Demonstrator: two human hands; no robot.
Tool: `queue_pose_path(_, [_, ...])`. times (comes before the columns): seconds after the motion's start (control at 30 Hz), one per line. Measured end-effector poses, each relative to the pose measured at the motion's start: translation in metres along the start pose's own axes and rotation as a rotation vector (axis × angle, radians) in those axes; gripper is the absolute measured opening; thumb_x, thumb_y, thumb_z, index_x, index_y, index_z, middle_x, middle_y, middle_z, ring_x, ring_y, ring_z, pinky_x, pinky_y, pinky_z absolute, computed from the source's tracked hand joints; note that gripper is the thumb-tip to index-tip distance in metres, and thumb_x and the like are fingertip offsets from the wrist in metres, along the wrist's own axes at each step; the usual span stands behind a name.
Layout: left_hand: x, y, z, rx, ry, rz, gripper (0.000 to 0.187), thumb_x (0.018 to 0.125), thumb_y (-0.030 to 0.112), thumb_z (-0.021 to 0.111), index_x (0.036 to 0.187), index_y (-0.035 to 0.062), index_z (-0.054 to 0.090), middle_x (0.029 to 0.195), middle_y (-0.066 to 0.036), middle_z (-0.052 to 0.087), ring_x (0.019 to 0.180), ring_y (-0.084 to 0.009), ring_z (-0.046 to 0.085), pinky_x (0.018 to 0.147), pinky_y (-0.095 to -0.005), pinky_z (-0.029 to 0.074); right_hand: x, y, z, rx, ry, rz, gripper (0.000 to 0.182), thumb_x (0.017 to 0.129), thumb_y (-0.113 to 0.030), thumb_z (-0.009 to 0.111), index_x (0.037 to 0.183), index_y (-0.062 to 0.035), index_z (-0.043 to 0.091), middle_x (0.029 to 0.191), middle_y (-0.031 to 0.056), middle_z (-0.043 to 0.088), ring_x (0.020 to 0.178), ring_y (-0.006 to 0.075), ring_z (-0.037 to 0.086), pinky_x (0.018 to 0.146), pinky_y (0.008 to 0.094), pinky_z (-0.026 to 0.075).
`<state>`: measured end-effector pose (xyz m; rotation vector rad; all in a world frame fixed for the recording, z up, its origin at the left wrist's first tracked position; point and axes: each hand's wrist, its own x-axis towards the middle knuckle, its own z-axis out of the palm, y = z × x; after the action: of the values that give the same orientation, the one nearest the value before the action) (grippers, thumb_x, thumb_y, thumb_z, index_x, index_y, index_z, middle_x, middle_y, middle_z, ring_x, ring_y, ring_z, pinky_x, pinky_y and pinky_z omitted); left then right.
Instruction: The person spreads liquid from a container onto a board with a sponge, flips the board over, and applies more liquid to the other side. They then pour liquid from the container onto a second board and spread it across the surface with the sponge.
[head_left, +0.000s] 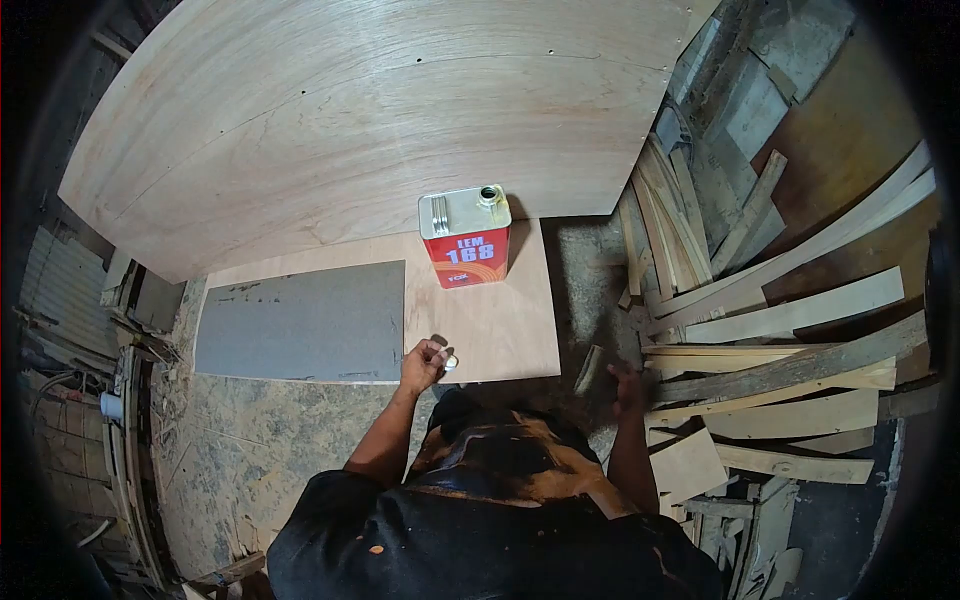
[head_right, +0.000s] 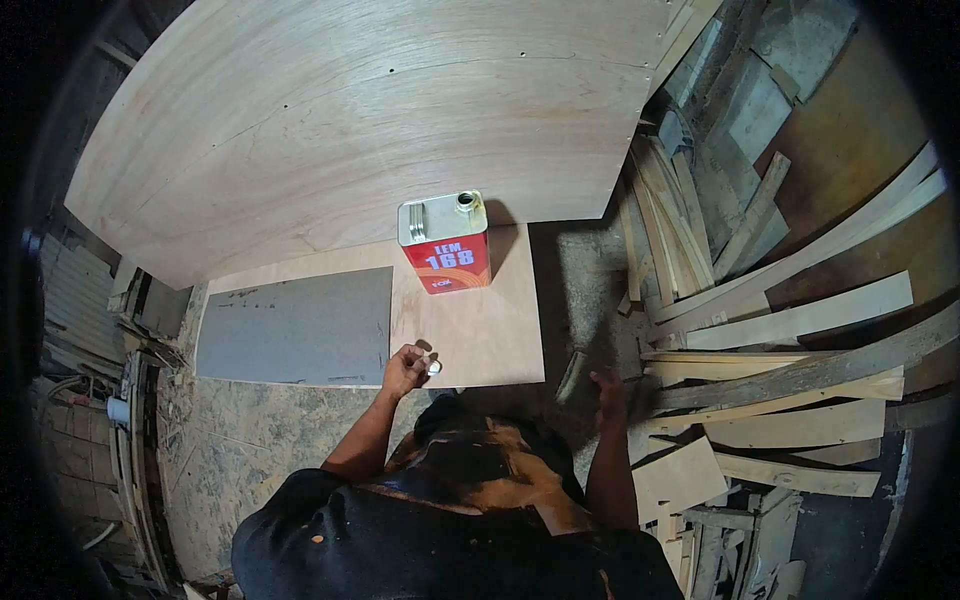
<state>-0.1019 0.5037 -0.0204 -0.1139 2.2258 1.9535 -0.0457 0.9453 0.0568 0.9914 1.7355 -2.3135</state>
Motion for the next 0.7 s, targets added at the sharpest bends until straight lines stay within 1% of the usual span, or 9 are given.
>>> queue_pose_path(0.2, [0.005,-0.016,-0.011,0.263,0.035,0.085,0.012,0.09,0.013,0.053,0.097,0.0039,0.053,0.083,-0.007,0.061,0.081,-0.0168,0.06,0.077,-0.0301,0.048,0.01,0.002,-0.003,-0.152,0.072,-0.032,0.054,0.078,-0.014,0.067,0.127,-0.001,0.047,0.11,0.0149,0.059,0.095,0.0257,0.059,0.085,0.038,0.049])
queue_pose_path(0.27, [0.006,-0.001,-0.008,0.349,0.075,0.115,0.012,0.087,0.011,0.053,0.098,0.0047,0.053,0.086,-0.012,0.062,0.086,-0.0228,0.061,0.079,-0.0321,0.047,0.026,0.021,-0.012,0.088,0.032,0.001,0.053,0.078,-0.014,0.067,0.127,-0.0025,0.048,0.109,0.0146,0.059,0.095,0.0253,0.059,0.084,0.0378,0.049])
queue_pose_path(0.3, [0.009,0.0,-0.007,0.351,0.071,0.107,0.012,0.087,0.011,0.053,0.098,0.0047,0.053,0.086,-0.012,0.062,0.086,-0.0228,0.061,0.079,-0.0321,0.047,0.023,0.02,-0.012,0.087,0.035,0.009,0.053,0.078,-0.014,0.067,0.127,-0.0025,0.048,0.109,0.0146,0.059,0.095,0.0253,0.059,0.084,0.0378,0.049])
queue_pose_path(0.37, [0.015,0.001,-0.006,0.548,0.101,0.203,0.014,0.084,0.005,0.051,0.097,0.0062,0.053,0.086,-0.016,0.062,0.085,-0.0302,0.061,0.078,-0.0364,0.048,0.019,0.015,-0.008,0.05,0.002,-0.019,0.052,0.078,-0.016,0.067,0.125,-0.004,0.05,0.108,0.0143,0.059,0.094,0.025,0.058,0.084,0.0382,0.049])
queue_pose_path(0.4, [0.017,0.004,-0.003,0.622,0.12,0.156,0.02,0.079,0.0,0.053,0.097,0.0072,0.053,0.086,-0.019,0.061,0.084,-0.035,0.06,0.076,-0.0405,0.048,0.02,0.016,-0.009,0.05,0.004,-0.01,0.052,0.078,-0.016,0.067,0.125,-0.004,0.05,0.108,0.0143,0.059,0.094,0.025,0.058,0.084,0.0382,0.049])
queue_pose_path(0.5, [0.023,0.012,0.002,0.579,0.128,0.077,0.024,0.076,-0.001,0.055,0.098,0.0074,0.05,0.085,-0.017,0.06,0.081,-0.0342,0.06,0.074,-0.0409,0.048,0.021,0.012,-0.009,-0.138,0.058,0.001,0.05,0.078,-0.017,0.068,0.124,-0.0045,0.051,0.106,0.0143,0.06,0.093,0.0248,0.058,0.085,0.0383,0.048])
queue_pose_path(0.57, [0.025,0.016,0.007,0.536,0.148,0.084,0.025,0.077,0.001,0.057,0.099,0.008,0.048,0.084,-0.015,0.061,0.081,-0.0319,0.061,0.075,-0.0394,0.048,0.002,-0.006,0.002,-0.181,0.042,0.012,0.063,0.079,-0.02,0.066,0.133,0.001,0.042,0.119,0.0151,0.056,0.104,0.0241,0.056,0.087,0.0367,0.047])
queue_pose_path(0.67, [0.026,0.028,0.015,0.457,0.17,0.063,0.028,0.079,0.004,0.06,0.103,0.0092,0.046,0.086,-0.009,0.063,0.083,-0.0228,0.063,0.078,-0.0337,0.049,0.015,0.014,-0.009,0.025,-0.009,0.029,0.065,0.078,-0.021,0.068,0.133,0.0014,0.042,0.118,0.0153,0.056,0.103,0.0239,0.056,0.089,0.0355,0.046])
queue_pose_path(0.7, [0.029,0.025,0.016,0.46,0.167,0.057,0.028,0.079,0.004,0.06,0.103,0.0092,0.046,0.086,-0.009,0.063,0.083,-0.0228,0.063,0.078,-0.0337,0.049,0.015,0.016,-0.011,0.026,-0.008,0.036,0.065,0.078,-0.021,0.068,0.133,0.0014,0.042,0.118,0.0153,0.056,0.103,0.0239,0.056,0.089,0.0355,0.046])
